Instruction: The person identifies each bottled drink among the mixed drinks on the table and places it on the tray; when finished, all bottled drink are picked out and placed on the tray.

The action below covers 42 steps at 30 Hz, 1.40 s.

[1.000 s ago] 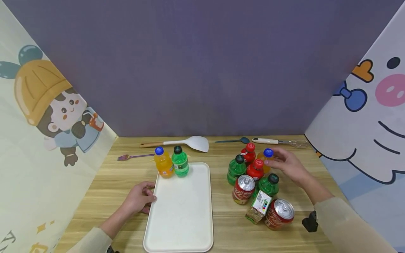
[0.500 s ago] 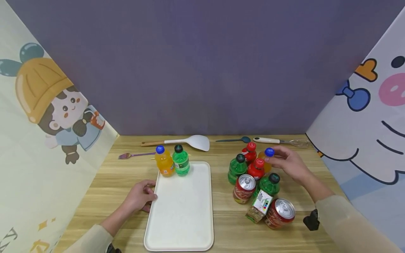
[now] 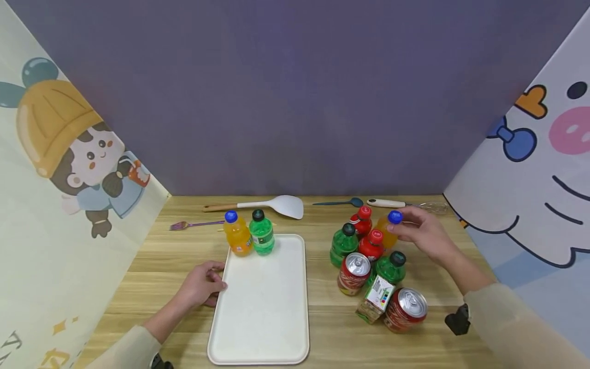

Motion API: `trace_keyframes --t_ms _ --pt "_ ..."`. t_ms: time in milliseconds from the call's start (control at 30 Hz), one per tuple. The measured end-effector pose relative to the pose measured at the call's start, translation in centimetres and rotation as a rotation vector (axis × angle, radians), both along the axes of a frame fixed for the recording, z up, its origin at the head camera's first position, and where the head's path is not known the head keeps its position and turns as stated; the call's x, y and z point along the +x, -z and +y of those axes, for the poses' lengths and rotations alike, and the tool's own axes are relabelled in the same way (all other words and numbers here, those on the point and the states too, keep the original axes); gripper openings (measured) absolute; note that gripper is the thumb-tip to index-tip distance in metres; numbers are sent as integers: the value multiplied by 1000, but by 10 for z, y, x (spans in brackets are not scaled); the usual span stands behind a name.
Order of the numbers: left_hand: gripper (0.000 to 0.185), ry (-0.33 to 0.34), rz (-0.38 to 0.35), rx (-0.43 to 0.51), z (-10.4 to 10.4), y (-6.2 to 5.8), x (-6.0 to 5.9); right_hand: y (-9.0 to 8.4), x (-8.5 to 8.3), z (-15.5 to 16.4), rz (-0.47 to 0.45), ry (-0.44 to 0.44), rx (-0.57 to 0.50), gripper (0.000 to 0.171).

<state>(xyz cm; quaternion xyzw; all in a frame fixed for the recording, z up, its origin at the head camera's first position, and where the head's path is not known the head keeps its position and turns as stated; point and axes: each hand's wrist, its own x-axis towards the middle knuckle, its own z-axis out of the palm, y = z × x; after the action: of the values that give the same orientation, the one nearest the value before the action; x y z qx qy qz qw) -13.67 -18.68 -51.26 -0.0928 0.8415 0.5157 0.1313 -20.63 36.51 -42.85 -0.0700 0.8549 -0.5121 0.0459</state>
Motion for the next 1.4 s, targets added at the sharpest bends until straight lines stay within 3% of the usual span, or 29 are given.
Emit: trace_keyframes --t_ms 233,433,667,967,1233,1400 --pt "54 -14 0 -6 -2 -4 2 -23 -3 -3 17 52 -23 48" --pt "54 -29 2 43 -2 -4 2 -49 -6 -4 62 35 2 42" --pt "58 13 -22 39 -5 -6 -1 -84 -13 -9 104 76 -20 42" --pt "59 14 -69 30 -10 -5 -3 -120 -24 -30 160 92 15 41" --pt "56 16 -52 59 -10 -4 -4 -143 -32 -65 134 41 38 45" --pt "55 20 -49 67 -9 -3 -4 -146 -37 -91 110 -19 -1 44"
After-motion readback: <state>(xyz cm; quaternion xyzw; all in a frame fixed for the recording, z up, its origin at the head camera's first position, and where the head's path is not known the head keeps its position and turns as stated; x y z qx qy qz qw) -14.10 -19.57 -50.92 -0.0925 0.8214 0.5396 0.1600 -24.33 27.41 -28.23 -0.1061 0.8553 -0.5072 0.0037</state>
